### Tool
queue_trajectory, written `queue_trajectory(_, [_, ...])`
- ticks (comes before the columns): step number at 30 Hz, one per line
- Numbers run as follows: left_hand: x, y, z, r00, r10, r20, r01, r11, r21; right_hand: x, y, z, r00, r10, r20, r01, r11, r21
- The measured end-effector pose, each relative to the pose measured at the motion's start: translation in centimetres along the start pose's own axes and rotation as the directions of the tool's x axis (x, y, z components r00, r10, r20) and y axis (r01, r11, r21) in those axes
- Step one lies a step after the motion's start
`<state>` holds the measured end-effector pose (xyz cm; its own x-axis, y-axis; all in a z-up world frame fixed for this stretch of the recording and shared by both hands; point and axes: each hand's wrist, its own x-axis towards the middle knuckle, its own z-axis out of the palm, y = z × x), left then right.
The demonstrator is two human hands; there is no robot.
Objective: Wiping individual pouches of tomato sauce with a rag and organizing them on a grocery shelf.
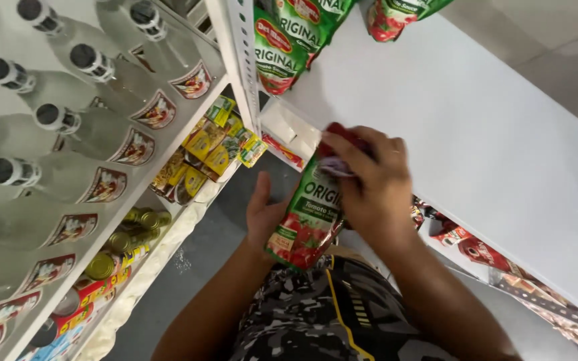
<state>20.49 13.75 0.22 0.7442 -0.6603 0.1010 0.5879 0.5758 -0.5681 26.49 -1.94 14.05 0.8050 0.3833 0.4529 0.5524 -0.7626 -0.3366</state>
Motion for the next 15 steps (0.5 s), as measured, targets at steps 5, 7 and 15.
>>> queue_trajectory(5, [-1.2, 3.4, -6.2, 0.929, 0.366, 0.052, -0.363, 0.88, 0.306, -1.9, -4.2, 1.0, 0.954, -0.291, 0.067, 0.283, 0.953, 0.106])
queue_trajectory(7, [0.9, -0.8, 1.5, 0.932, 0.354, 0.081, -0.356, 0.844, 0.402, -3.3, -4.8, -0.7, 0.932, -0.317, 0.174, 0.291, 0.944, 0.159])
queue_trajectory(15, [-1.3, 1.1, -0.1, 0.978, 0.105, 0.181, -0.132, 0.981, 0.144, 0.3, -0.2, -1.9, 0.941, -0.311, 0.132, 0.317, 0.948, -0.022])
